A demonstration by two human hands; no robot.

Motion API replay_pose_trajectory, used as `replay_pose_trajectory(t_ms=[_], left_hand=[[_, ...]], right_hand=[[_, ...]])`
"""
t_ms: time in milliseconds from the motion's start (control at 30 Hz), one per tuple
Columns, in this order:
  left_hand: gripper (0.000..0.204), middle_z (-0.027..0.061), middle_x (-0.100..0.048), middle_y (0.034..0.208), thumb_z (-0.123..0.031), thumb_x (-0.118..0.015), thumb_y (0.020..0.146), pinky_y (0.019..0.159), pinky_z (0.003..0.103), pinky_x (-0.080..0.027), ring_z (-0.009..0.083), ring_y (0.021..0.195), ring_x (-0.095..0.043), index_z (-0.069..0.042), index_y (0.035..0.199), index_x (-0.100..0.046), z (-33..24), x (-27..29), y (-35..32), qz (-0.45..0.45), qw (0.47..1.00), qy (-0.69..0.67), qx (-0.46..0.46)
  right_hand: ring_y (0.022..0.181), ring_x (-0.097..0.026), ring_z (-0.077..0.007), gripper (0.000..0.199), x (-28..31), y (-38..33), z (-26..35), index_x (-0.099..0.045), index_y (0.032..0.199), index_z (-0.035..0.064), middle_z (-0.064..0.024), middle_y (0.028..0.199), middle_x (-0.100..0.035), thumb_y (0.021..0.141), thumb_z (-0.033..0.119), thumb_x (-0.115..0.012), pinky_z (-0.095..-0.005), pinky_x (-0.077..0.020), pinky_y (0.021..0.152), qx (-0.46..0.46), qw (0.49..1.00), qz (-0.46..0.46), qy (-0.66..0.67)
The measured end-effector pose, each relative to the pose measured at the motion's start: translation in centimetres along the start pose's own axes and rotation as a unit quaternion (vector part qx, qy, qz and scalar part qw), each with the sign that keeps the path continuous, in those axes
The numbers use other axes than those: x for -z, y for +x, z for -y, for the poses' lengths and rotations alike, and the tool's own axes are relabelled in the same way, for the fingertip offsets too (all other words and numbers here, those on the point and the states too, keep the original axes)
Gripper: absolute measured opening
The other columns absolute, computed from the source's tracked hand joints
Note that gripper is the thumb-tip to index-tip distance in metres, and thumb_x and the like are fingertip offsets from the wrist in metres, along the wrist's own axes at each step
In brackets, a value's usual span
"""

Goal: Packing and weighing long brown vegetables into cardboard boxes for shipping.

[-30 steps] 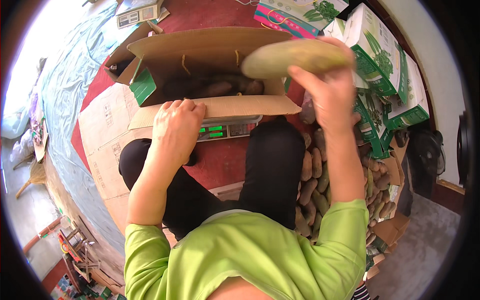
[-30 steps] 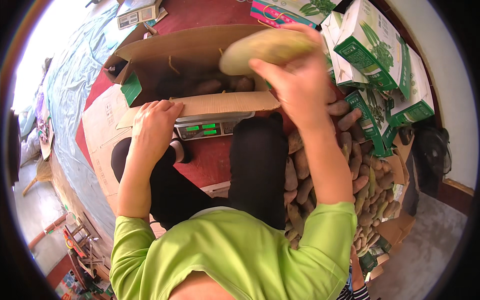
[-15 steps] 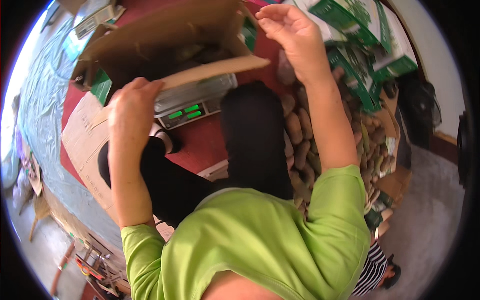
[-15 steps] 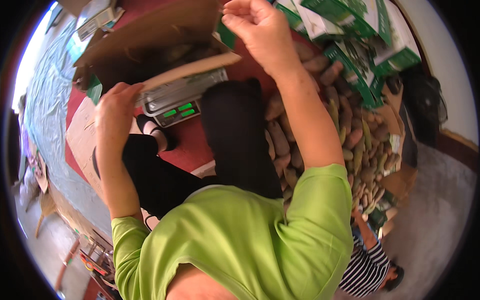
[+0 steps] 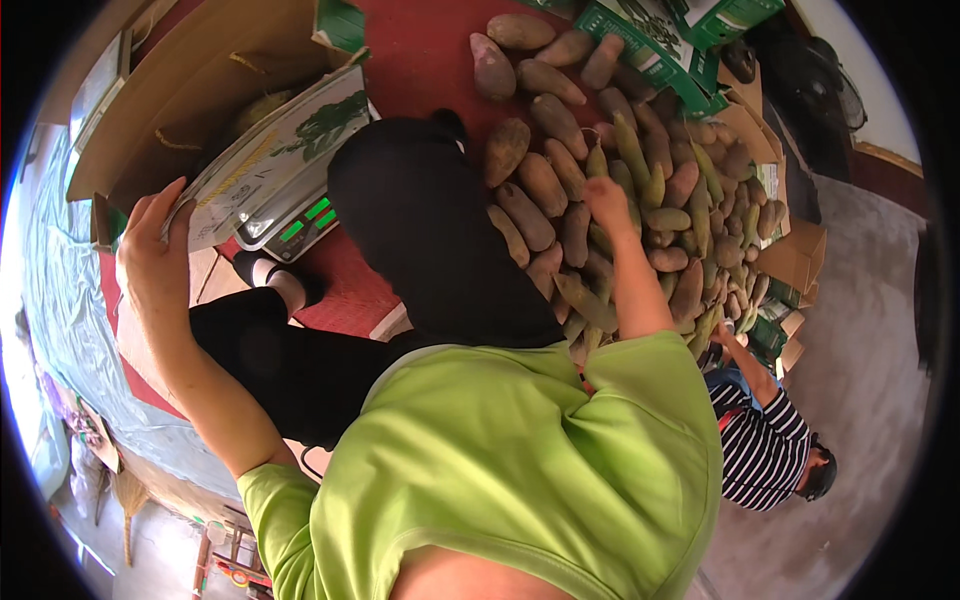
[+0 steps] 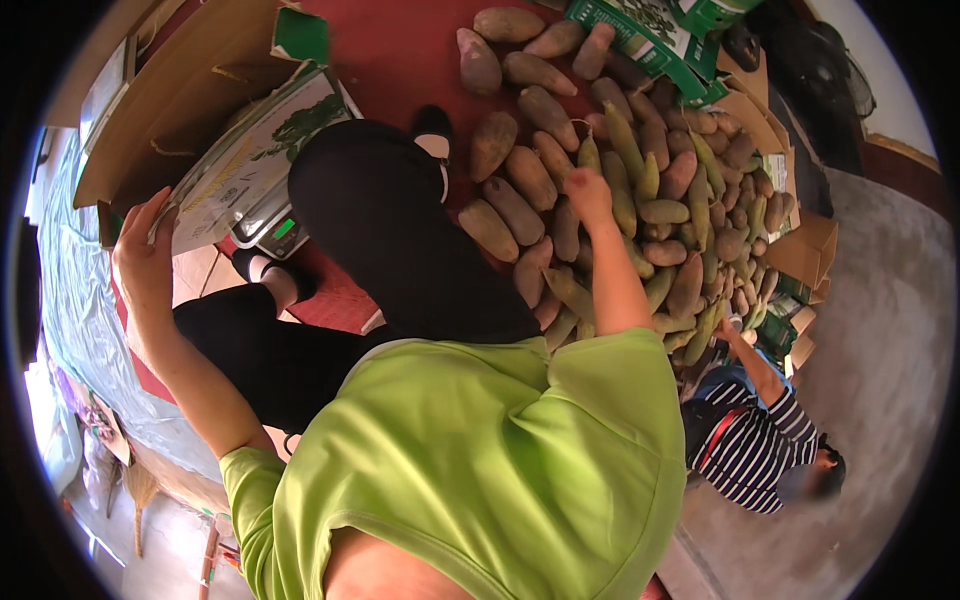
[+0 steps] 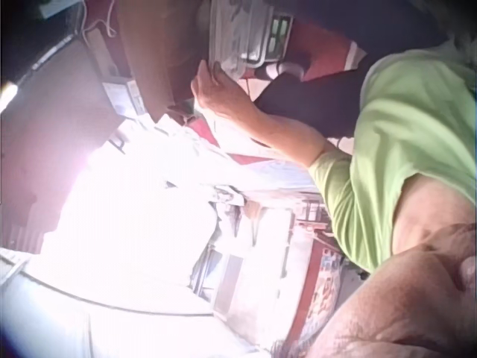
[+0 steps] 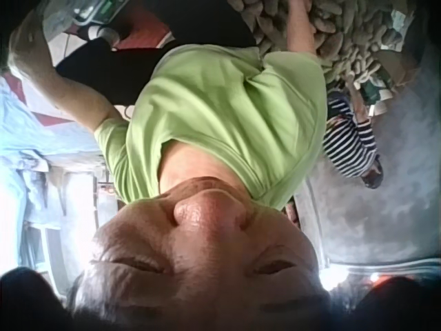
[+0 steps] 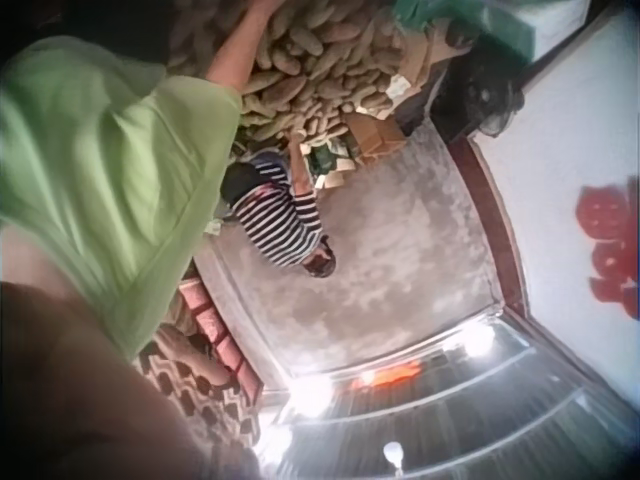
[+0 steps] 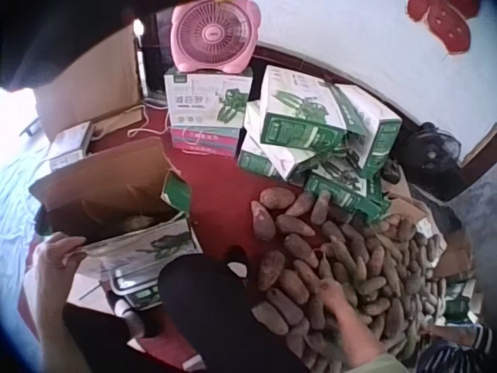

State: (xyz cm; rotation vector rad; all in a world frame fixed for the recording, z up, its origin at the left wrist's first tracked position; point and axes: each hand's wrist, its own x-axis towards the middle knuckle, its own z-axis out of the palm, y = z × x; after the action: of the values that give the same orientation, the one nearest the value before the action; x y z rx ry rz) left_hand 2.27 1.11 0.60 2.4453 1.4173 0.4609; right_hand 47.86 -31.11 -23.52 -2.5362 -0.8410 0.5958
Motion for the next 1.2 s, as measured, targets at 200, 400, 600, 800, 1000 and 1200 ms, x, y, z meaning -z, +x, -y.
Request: replay_pose_trajectory(t_ms=[200, 400, 600, 800, 1000, 1200], left_hand=[[0.026, 0.0075, -0.065, 0.095, -0.007, -0.063, 0.082, 0.079, 0.028, -0.049, 0.0179, 0.090, -0.064, -0.006, 0.107, -0.065, 1.0, -0.1, 0.0, -0.029, 0.998, 0.003, 0.047], [0.027, 0.0074, -0.066, 0.095, -0.007, -0.065, 0.081, 0.079, 0.028, -0.048, 0.0169, 0.090, -0.064, -0.007, 0.107, -0.066, 0.1, -0.1, 0.3, -0.047, 0.998, 0.012, 0.049], [0.024, 0.0067, -0.067, 0.092, -0.008, -0.068, 0.078, 0.077, 0.028, -0.048, 0.0178, 0.087, -0.064, -0.008, 0.102, -0.068, -0.6, 0.1, 0.3, -0.085, 0.994, 0.053, 0.033], [0.022, 0.0030, -0.066, 0.085, -0.014, -0.072, 0.074, 0.071, 0.030, -0.048, 0.0209, 0.080, -0.063, -0.011, 0.096, -0.069, -0.9, -0.8, 0.1, -0.123, 0.991, 0.058, 0.018], [0.023, 0.0026, -0.064, 0.083, -0.020, -0.071, 0.074, 0.070, 0.031, -0.048, 0.0224, 0.079, -0.061, -0.013, 0.096, -0.069, -1.4, -0.4, -0.1, -0.121, 0.990, 0.074, 0.027], [0.022, 0.0053, -0.064, 0.085, -0.011, -0.070, 0.076, 0.068, 0.030, -0.048, 0.0208, 0.077, -0.062, -0.009, 0.098, -0.068, -1.4, -0.2, -0.4, -0.088, 0.993, 0.077, 0.023]], right_hand=[[0.073, -0.061, -0.0291, 0.035, -4.3, -6.3, -13.5, -0.061, 0.099, 0.0004, -0.0162, 0.082, -0.064, 0.070, 0.020, -0.069, -0.0372, -0.0481, 0.061, -0.196, 0.979, 0.051, -0.019], [0.090, -0.062, -0.0274, 0.060, -6.1, -9.5, -14.8, -0.051, 0.121, 0.0002, -0.0173, 0.104, -0.062, 0.068, 0.020, -0.073, -0.0366, -0.0511, 0.072, -0.265, 0.961, 0.066, -0.047], [0.118, -0.047, -0.0359, 0.083, -7.7, -8.6, -12.8, -0.043, 0.131, 0.0103, -0.0203, 0.128, -0.047, 0.060, 0.038, -0.076, -0.0417, -0.0404, 0.099, -0.289, 0.945, 0.098, -0.120], [0.115, -0.050, -0.0342, 0.080, -9.1, -7.3, -12.7, -0.044, 0.130, 0.0059, -0.0193, 0.126, -0.050, 0.062, 0.032, -0.078, -0.0414, -0.0435, 0.096, -0.327, 0.934, 0.076, -0.124], [0.113, -0.053, -0.0326, 0.074, -9.5, -6.5, -11.9, -0.044, 0.128, -0.0010, -0.0195, 0.125, -0.052, 0.066, 0.018, -0.080, -0.0409, -0.0464, 0.092, -0.374, 0.924, 0.040, -0.066], [0.108, -0.056, -0.0329, 0.063, -9.5, -6.0, -11.7, -0.052, 0.119, -0.0029, -0.0198, 0.118, -0.056, 0.068, 0.021, -0.078, -0.0419, -0.0481, 0.086, -0.370, 0.919, 0.043, -0.128]])
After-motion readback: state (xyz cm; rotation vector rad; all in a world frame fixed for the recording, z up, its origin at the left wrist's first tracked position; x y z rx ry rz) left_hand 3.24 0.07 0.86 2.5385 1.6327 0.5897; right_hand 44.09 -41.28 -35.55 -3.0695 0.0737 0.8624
